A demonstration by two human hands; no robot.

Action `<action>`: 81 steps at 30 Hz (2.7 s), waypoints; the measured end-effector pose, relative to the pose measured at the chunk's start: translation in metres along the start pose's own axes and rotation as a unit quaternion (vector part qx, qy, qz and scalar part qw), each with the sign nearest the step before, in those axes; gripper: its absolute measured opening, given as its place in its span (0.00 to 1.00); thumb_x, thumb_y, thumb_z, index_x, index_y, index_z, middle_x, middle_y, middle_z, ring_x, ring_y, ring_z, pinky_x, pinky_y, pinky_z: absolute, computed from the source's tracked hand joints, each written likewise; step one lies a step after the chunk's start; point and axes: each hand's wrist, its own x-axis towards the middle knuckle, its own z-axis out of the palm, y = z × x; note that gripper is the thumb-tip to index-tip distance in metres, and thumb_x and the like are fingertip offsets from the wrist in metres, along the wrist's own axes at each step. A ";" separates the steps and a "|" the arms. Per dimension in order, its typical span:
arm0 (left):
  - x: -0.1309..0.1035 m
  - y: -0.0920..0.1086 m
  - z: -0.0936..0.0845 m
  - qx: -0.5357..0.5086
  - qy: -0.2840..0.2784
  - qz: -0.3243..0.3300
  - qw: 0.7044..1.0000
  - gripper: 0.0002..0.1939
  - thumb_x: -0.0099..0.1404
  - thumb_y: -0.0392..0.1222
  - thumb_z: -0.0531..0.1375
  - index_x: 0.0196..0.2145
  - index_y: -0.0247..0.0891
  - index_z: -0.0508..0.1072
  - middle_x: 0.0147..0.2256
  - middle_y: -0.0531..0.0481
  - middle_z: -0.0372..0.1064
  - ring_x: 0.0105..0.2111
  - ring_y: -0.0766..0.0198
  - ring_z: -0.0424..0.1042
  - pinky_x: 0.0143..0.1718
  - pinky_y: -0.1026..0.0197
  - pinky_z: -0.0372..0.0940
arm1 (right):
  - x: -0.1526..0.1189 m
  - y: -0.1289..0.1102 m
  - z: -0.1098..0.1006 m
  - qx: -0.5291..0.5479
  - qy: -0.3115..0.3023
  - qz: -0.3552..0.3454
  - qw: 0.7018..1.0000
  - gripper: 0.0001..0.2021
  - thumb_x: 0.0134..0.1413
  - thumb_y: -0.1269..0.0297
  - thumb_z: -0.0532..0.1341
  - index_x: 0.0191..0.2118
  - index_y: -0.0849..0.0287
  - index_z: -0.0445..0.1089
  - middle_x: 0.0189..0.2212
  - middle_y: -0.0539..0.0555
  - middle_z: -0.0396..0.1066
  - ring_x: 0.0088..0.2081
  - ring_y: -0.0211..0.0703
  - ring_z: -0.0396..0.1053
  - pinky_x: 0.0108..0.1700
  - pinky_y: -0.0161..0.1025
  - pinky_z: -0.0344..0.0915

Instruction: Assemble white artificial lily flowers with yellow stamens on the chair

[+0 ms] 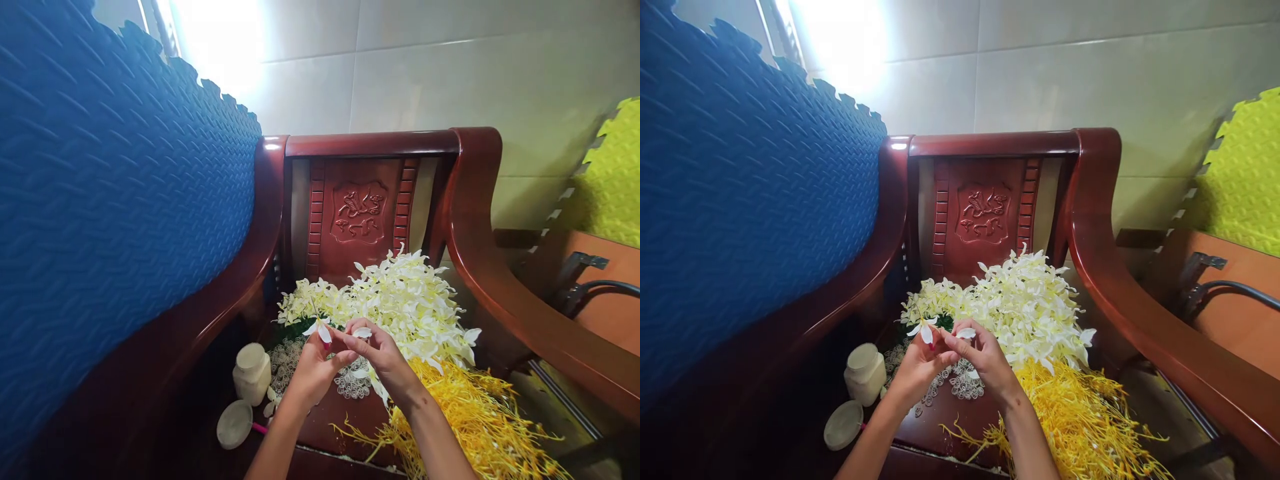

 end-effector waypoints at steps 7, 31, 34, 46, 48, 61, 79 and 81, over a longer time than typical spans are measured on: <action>0.003 0.006 -0.005 0.065 0.054 0.057 0.995 0.09 0.60 0.43 0.64 0.31 0.36 0.69 0.30 0.51 0.66 0.32 0.65 0.66 0.36 0.62 0.62 | 0.004 0.010 -0.008 -0.020 0.037 0.002 0.999 0.17 0.46 0.50 0.67 0.33 0.58 0.68 0.26 0.47 0.63 0.30 0.38 0.60 0.34 0.35 0.56; 0.003 0.002 -0.005 0.188 0.107 0.094 0.972 0.05 0.64 0.40 0.59 0.33 0.36 0.67 0.32 0.52 0.65 0.34 0.66 0.64 0.39 0.62 0.60 | 0.010 0.021 -0.002 0.097 0.104 0.064 0.988 0.13 0.45 0.56 0.69 0.28 0.61 0.71 0.20 0.45 0.59 0.24 0.32 0.54 0.28 0.33 0.54; 0.005 0.000 -0.004 0.136 0.108 0.085 0.981 0.07 0.63 0.40 0.60 0.32 0.37 0.65 0.31 0.53 0.63 0.32 0.67 0.64 0.37 0.63 0.60 | 0.009 0.022 0.003 0.158 0.102 0.088 0.978 0.12 0.44 0.57 0.70 0.29 0.60 0.72 0.21 0.45 0.61 0.25 0.32 0.56 0.29 0.31 0.57; 0.004 0.007 0.004 0.101 0.093 0.075 0.988 0.09 0.63 0.41 0.60 0.30 0.36 0.63 0.29 0.54 0.61 0.30 0.68 0.62 0.35 0.64 0.59 | 0.009 0.017 0.003 0.144 0.081 0.042 0.985 0.13 0.45 0.57 0.70 0.32 0.59 0.72 0.30 0.50 0.70 0.35 0.39 0.68 0.38 0.36 0.68; 0.004 0.006 0.005 0.093 0.091 0.079 0.988 0.10 0.62 0.41 0.61 0.30 0.37 0.62 0.29 0.54 0.61 0.30 0.68 0.62 0.35 0.64 0.59 | 0.011 0.019 0.002 0.132 0.086 0.023 0.987 0.14 0.44 0.56 0.70 0.33 0.59 0.71 0.29 0.51 0.71 0.34 0.40 0.69 0.39 0.38 0.69; -0.002 0.005 0.004 0.273 0.072 0.106 0.953 0.07 0.66 0.41 0.56 0.32 0.37 0.67 0.33 0.49 0.68 0.38 0.62 0.67 0.44 0.59 0.61 | 0.015 0.028 0.005 0.056 0.162 -0.041 0.984 0.16 0.42 0.55 0.70 0.34 0.58 0.69 0.31 0.51 0.71 0.33 0.43 0.72 0.38 0.40 0.70; -0.015 -0.012 0.014 0.410 0.025 -0.019 0.912 0.16 0.70 0.46 0.46 0.31 0.38 0.68 0.24 0.52 0.63 0.25 0.63 0.59 0.28 0.62 0.47 | 0.011 0.030 -0.015 -0.117 0.291 -0.050 0.948 0.15 0.48 0.50 0.64 0.34 0.56 0.71 0.30 0.55 0.75 0.30 0.47 0.72 0.35 0.43 0.68; -0.016 -0.014 0.015 0.414 0.024 -0.031 0.910 0.16 0.70 0.45 0.46 0.30 0.39 0.68 0.24 0.52 0.62 0.25 0.63 0.59 0.28 0.62 0.46 | 0.010 0.030 -0.015 -0.116 0.286 -0.045 0.950 0.14 0.49 0.50 0.64 0.35 0.56 0.71 0.32 0.56 0.75 0.32 0.48 0.72 0.37 0.44 0.68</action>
